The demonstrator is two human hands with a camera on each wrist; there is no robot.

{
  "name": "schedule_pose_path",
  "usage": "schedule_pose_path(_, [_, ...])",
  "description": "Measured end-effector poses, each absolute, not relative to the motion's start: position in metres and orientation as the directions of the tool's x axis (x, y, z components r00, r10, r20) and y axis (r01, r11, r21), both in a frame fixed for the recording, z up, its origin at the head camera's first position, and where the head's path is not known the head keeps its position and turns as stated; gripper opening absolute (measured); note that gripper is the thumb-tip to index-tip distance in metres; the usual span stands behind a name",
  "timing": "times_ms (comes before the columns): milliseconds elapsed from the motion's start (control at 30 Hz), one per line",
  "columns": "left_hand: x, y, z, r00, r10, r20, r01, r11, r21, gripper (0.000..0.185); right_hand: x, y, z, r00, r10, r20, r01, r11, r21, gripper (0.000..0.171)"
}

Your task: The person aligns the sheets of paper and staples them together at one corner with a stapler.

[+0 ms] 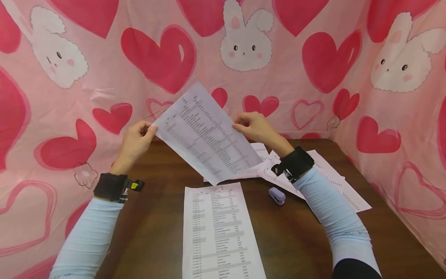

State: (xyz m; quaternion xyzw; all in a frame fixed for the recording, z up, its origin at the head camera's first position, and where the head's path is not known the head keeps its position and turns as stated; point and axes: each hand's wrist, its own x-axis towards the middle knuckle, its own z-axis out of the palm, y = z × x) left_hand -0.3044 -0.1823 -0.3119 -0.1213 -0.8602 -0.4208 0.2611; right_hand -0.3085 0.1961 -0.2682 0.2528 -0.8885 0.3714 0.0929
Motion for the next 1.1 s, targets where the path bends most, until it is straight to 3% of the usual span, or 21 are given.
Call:
schedule_pose_path(200, [-0.307, -0.181, -0.304, -0.805, -0.017, 0.593, 0.452, 0.629, 0.632, 0.025, -0.307, 0.202, -0.277, -0.878, -0.371, 0.302, -0.466, 0.518, -0.717, 0.020])
schedule_pose_path(833, [-0.296, -0.175, -0.276, -0.786, 0.041, 0.617, 0.517, 0.591, 0.619, 0.028, -0.303, 0.211, -0.297, -0.844, -0.414, 0.341, -0.516, 0.457, -0.724, 0.017])
schedule_pose_path(1100, [-0.294, -0.174, -0.276, -0.792, 0.049, 0.608, 0.505, 0.612, 0.608, 0.027, -0.295, 0.211, -0.314, -0.870, -0.424, 0.253, -0.448, 0.464, -0.764, 0.019])
